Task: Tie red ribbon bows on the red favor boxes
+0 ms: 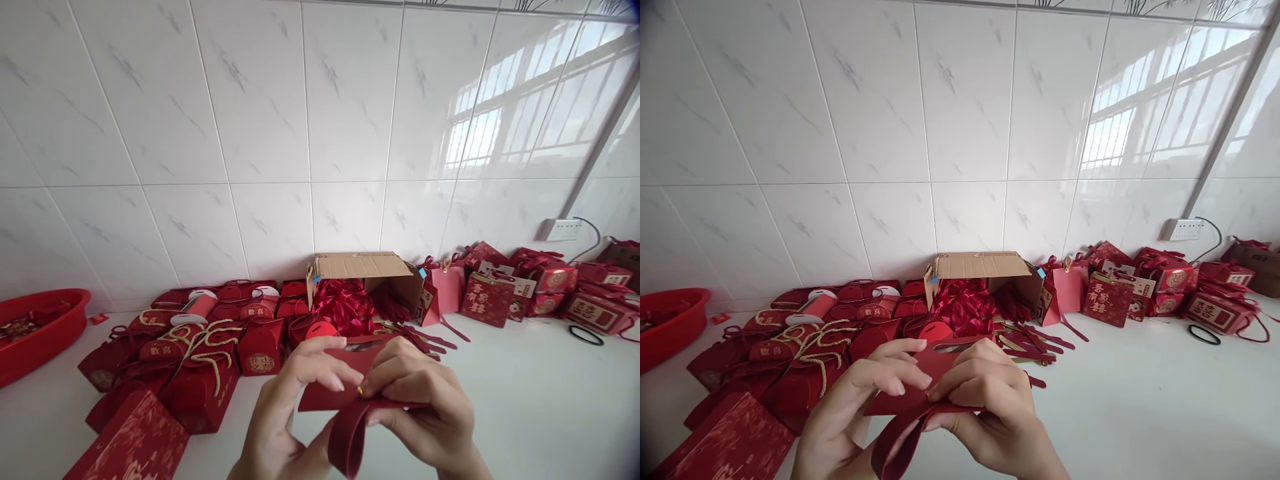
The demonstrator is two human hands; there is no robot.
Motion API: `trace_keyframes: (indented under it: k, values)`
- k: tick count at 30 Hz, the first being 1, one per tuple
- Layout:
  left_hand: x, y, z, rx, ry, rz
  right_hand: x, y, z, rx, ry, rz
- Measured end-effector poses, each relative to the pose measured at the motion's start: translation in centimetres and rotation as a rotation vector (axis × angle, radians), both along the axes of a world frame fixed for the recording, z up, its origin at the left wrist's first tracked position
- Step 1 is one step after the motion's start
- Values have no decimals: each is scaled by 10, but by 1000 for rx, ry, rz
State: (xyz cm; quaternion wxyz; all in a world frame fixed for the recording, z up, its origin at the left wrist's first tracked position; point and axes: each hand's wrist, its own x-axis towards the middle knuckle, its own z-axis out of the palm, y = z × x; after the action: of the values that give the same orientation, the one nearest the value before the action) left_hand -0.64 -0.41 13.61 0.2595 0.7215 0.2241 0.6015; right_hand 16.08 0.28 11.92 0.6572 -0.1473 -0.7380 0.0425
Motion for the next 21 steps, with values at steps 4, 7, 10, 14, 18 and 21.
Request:
trace_keyframes:
  k: [4,7,10,14,18,21]
  values:
    - [6,-4,-3,16,-11,8,0,-2,0,-8,20,5]
    - [8,-5,-5,38,-22,9,1,-3,-1,-4,14,8]
    - [7,-7,-8,-23,-10,64,2,-4,-2,19,0,11]
    - [3,-7,-8,-46,41,24,2,-5,0,52,10,-25]
    - [1,0,-5,72,47,-123,0,-6,6,72,38,-69]
    - [3,8,-6,135,35,-130,-2,-5,7,75,54,-55]
